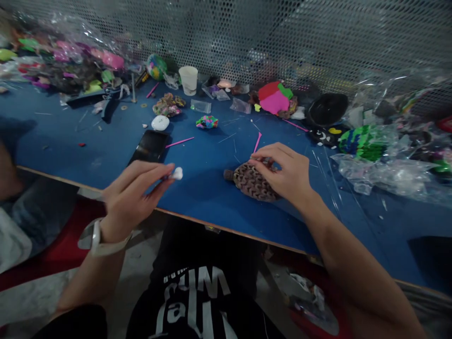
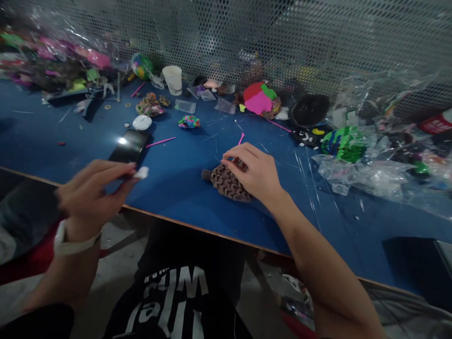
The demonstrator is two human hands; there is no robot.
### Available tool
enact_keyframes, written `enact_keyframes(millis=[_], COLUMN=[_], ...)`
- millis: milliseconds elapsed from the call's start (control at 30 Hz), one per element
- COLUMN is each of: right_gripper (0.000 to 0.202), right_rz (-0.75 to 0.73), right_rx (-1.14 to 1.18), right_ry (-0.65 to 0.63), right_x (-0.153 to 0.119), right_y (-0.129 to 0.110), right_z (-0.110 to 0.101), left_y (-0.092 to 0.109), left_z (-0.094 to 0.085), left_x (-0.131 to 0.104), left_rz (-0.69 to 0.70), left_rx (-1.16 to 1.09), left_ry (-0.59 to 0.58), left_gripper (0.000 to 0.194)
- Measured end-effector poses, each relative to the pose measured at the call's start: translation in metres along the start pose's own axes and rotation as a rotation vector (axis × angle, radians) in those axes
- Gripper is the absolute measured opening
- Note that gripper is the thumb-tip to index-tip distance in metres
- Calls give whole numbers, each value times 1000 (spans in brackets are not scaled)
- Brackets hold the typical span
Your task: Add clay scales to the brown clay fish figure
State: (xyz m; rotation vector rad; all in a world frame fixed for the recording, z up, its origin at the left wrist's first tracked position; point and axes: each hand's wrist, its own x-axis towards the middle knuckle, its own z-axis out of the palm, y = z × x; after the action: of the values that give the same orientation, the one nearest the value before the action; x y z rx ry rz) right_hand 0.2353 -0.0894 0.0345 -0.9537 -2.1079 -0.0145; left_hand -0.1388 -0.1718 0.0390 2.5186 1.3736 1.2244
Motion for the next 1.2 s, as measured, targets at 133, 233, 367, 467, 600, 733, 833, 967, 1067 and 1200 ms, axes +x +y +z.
enact_keyframes(millis=[133,233,367,467,600,733,833,967,1067,1200], right_gripper=[3,4,4,4,4,17,33,43,48,51], right_rz=[36,50,62,42,103,292,334,376,418,463], right_rx=[-24,-11,13,28,83,230,364,477,510,559], right_ry=[-33,-25,-19,-6,27,105,138,23,-53,-64], right_x=[0,0,1,1,1,-1,-2,-2,-2,1], right_y=[1,2,3,3,1,2,8,12,8,-2], right_z=[3,4,3,4,7,8,7,5,5,3], left_y=[-28,-44,-39,-18,14,30,28,16,10,8], left_z=[6,11,13,19,52,106,138,153,148,142], left_x=[13,17,22,39,86,132,145,135,125,125], left_rz=[70,-12,-94,-27,197,360,468,539,527,495], left_rx=[296,412,453,311,-128,-68,-22,-69,-153,-256], left_ry=[-234,-332,-325,-287,-351,-263,-252,-219,-231,-178], left_gripper=[32,31,33,30,24,28,32,28,23,22])
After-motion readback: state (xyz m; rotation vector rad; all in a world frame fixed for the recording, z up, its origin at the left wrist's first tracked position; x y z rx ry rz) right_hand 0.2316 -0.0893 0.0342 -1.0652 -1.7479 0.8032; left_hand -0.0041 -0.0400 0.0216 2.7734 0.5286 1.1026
